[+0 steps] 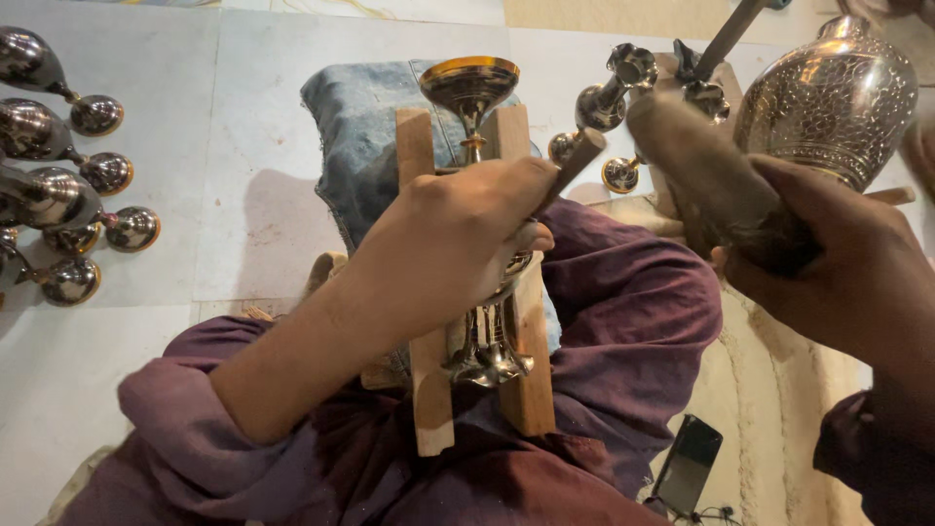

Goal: The person hammers a small metal goblet-like object that is clamped between two wooden blocks. They repeatedly strike the surface with a wooden mallet to create a patterned texture, rotating the object to work different areas.

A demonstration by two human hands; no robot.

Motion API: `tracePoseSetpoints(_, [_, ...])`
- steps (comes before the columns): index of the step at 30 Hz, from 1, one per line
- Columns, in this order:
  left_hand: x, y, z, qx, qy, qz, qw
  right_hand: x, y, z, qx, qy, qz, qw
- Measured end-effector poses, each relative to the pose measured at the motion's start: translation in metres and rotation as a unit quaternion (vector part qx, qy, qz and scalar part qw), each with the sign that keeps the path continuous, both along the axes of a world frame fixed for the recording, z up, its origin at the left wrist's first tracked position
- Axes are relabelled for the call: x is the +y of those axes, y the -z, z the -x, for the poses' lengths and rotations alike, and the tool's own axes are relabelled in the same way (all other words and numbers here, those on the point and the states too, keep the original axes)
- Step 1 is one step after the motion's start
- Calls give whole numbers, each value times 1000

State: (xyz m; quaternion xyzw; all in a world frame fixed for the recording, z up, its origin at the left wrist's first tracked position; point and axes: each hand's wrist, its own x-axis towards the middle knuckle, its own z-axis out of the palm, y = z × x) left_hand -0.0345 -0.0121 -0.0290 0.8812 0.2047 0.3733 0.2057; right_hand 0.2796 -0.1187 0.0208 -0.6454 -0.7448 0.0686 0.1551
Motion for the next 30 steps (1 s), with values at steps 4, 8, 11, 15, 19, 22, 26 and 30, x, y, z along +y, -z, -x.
tracePoseSetpoints(4, [4, -4, -3, 13, 32, -16, 999, 7, -5, 1, -122, -16, 12, 992])
tracePoseSetpoints(8, [6, -2, -1, 28, 30, -36, 999, 7, -6, 1, 45, 79, 8, 996])
tracePoseSetpoints(11, [5, -2, 1, 24, 34, -29, 999, 7, -10, 1, -129, 0, -105, 986])
tracePoseSetpoints(15, [-2, -6, 4, 2, 13, 5, 1000, 16, -19, 5, -19, 10, -59, 998])
tracePoseSetpoints(19, [-8, -7, 6, -26, -17, 34, 999, 26, -30, 21, -229, -43, -135, 963])
tracePoseSetpoints(22, [-7, -6, 3, 16, -31, 36, 999, 32, -38, 33, -84, -9, -66, 994])
tracePoseSetpoints(26, [-7, -4, 2, -20, -31, 19, 999, 35, -45, 40, -220, -108, -157, 957])
tracePoseSetpoints(30, [-10, -3, 5, -3, -39, 15, 999, 35, -41, 35, -183, -104, -141, 967])
